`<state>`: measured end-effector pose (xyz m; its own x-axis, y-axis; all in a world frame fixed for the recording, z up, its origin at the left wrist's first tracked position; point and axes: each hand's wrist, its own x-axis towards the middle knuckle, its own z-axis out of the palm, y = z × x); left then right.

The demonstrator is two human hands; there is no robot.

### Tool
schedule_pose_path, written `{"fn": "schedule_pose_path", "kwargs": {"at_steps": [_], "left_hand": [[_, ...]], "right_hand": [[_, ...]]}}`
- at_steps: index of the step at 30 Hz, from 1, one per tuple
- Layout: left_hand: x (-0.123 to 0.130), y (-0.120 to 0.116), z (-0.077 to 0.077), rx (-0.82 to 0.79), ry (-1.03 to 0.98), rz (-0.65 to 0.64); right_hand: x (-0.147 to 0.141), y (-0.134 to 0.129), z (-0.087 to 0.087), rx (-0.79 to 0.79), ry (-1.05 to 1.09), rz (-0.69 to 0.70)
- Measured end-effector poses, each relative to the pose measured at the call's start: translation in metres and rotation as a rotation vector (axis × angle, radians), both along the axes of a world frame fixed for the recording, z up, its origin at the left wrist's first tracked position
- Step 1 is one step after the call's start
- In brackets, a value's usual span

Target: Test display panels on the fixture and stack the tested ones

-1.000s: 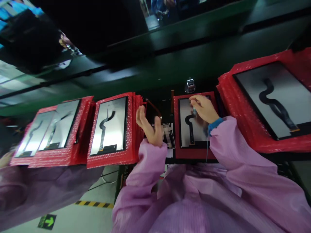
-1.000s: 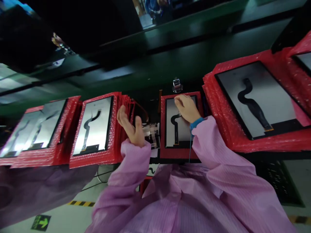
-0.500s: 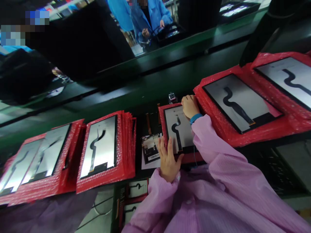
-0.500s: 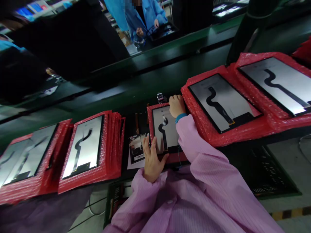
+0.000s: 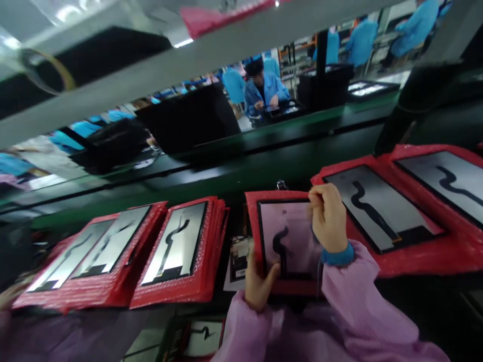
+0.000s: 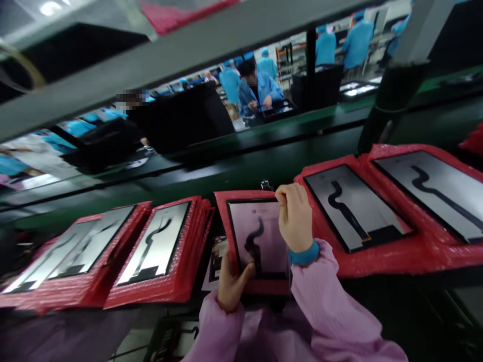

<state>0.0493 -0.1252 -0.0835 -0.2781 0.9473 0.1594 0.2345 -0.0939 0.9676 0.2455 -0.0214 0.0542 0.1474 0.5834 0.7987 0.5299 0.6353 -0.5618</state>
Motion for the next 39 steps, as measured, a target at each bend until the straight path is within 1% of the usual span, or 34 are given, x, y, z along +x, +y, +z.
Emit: {"fn": "schedule_pose_path", "kwargs": {"at_steps": [2,3,4,5,8,12,14,15,17,18,19,20,22,25,27,29,33,39], "left_hand": [[-0.003,0.002,0.007,-0.066,-0.035,-0.096],[-0.004,0.002,0.010,-0.078,-0.051,-0.121],[-0.005,0.001,0.012,-0.069,-0.068,-0.120],[-0.005,-0.001,0.012,-0.042,-0.091,-0.091],[-0.004,-0.010,0.012,0.046,-0.182,0.064],[-0.007,-0.020,0.009,0.081,-0.243,0.218],[-0.011,-0.021,0.007,0.061,-0.254,0.249],[-0.014,-0.021,0.007,0.041,-0.268,0.264],[-0.018,-0.020,0.006,-0.017,-0.315,0.310],[-0.020,-0.020,0.007,-0.053,-0.342,0.323],[-0.020,-0.020,0.009,-0.088,-0.371,0.323],[-0.020,-0.020,0.011,-0.121,-0.403,0.305],[-0.018,-0.022,0.017,-0.186,-0.482,0.218],[-0.013,-0.029,0.024,-0.261,-0.606,0.044],[-0.009,-0.034,0.025,-0.285,-0.632,-0.051],[-0.006,-0.036,0.023,-0.290,-0.633,-0.114],[-0.003,-0.035,0.022,-0.249,-0.636,-0.136],[-0.007,-0.035,0.036,-0.236,-0.704,-0.110]], "right_hand": [[0.000,0.004,-0.003,-0.036,0.078,0.026],[-0.001,0.005,-0.005,-0.068,0.115,0.045],[-0.002,0.006,-0.006,-0.105,0.149,0.065],[-0.004,0.006,-0.007,-0.143,0.181,0.084],[-0.010,0.005,-0.008,-0.246,0.277,0.119],[-0.016,0.011,-0.015,-0.368,0.489,0.207],[-0.018,0.016,-0.022,-0.501,0.587,0.309],[-0.018,0.018,-0.025,-0.604,0.624,0.398],[-0.019,0.021,-0.032,-0.830,0.676,0.618],[-0.020,0.021,-0.035,-0.914,0.703,0.711],[-0.020,0.021,-0.037,-0.970,0.730,0.770],[-0.020,0.021,-0.039,-0.999,0.759,0.786],[-0.018,0.020,-0.043,-1.011,0.820,0.738],[-0.014,0.020,-0.050,-1.020,0.894,0.639],[-0.011,0.021,-0.054,-1.032,0.933,0.577],[-0.008,0.022,-0.058,-1.045,0.959,0.525],[-0.008,0.022,-0.062,-1.086,0.966,0.469],[-0.011,0.020,-0.062,-1.151,0.919,0.453]]}}
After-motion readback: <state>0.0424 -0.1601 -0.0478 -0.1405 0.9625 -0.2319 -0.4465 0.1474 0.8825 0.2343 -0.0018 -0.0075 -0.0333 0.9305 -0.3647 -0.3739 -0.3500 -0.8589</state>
